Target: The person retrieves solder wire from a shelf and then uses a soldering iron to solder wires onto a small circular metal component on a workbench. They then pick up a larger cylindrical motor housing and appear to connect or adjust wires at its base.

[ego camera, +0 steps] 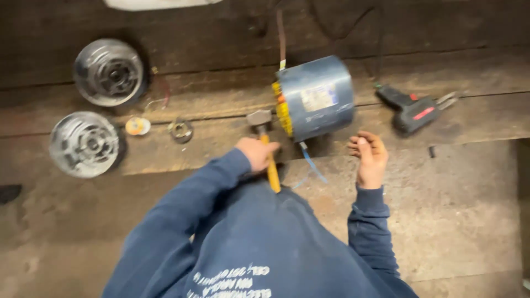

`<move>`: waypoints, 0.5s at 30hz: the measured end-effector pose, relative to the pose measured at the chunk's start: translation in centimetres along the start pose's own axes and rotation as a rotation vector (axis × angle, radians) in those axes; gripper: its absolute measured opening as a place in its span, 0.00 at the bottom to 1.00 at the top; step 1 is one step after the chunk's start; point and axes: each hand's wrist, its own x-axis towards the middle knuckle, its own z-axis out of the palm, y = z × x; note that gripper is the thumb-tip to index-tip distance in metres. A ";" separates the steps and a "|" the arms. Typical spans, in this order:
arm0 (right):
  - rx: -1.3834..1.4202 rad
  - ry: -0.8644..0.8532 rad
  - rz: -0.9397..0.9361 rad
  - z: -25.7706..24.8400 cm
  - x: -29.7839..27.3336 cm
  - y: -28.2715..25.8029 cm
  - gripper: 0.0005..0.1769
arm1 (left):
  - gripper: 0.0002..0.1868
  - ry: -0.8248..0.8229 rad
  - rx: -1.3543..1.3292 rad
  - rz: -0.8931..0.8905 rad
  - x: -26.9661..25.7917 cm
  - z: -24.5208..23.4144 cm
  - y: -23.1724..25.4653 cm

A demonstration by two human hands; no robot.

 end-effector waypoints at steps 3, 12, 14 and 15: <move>-0.066 0.026 -0.054 2.0 -2.3 -0.8 0.14 | 0.33 -0.022 0.000 0.087 1.1 2.9 -1.6; -0.142 0.102 -0.184 10.4 -8.9 -1.5 0.10 | 0.29 0.142 -0.348 -0.005 -1.8 4.5 -3.4; -0.152 0.076 -0.174 12.3 -10.2 -1.3 0.10 | 0.28 0.332 -0.450 0.032 -2.7 5.6 -3.8; -0.159 0.049 -0.158 13.3 -11.0 -1.1 0.09 | 0.27 0.444 -0.555 0.044 -2.9 6.1 -3.9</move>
